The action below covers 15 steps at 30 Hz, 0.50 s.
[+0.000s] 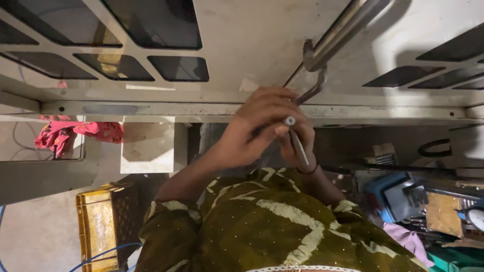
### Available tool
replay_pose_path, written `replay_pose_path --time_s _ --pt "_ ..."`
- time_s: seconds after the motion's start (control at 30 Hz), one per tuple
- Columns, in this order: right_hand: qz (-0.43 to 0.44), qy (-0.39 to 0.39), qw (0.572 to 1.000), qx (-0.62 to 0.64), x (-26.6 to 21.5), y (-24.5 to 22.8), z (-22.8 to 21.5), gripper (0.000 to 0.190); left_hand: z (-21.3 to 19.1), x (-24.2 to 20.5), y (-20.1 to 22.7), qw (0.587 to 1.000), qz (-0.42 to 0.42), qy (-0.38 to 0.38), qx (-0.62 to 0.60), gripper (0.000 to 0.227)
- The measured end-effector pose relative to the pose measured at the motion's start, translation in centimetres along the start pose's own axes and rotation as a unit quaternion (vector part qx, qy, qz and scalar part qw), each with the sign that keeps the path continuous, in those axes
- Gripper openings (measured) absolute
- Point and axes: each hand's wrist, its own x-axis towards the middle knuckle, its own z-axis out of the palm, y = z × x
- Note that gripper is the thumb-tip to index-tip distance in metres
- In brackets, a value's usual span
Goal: The person uses a wrench to loosen and remove bolts from a machine, then places the bolts into a bench vise and tightens them. The person handles the bolts and wrench throughout the process.
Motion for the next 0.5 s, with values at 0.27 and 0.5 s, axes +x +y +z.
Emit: replay_pose_path --time_s 0.27,0.5 --pt "0.045 -0.076 0.996 -0.006 0.3 -1.1 0.1 0.022 0.4 -0.6 -0.4 0.995 -0.024 0.079 -0.047 0.032" --pt "0.120 -0.045 0.988 0.085 -1.2 -0.4 0.6 0.037 0.7 0.0 -0.3 0.999 -0.020 0.017 -0.040 0.035"
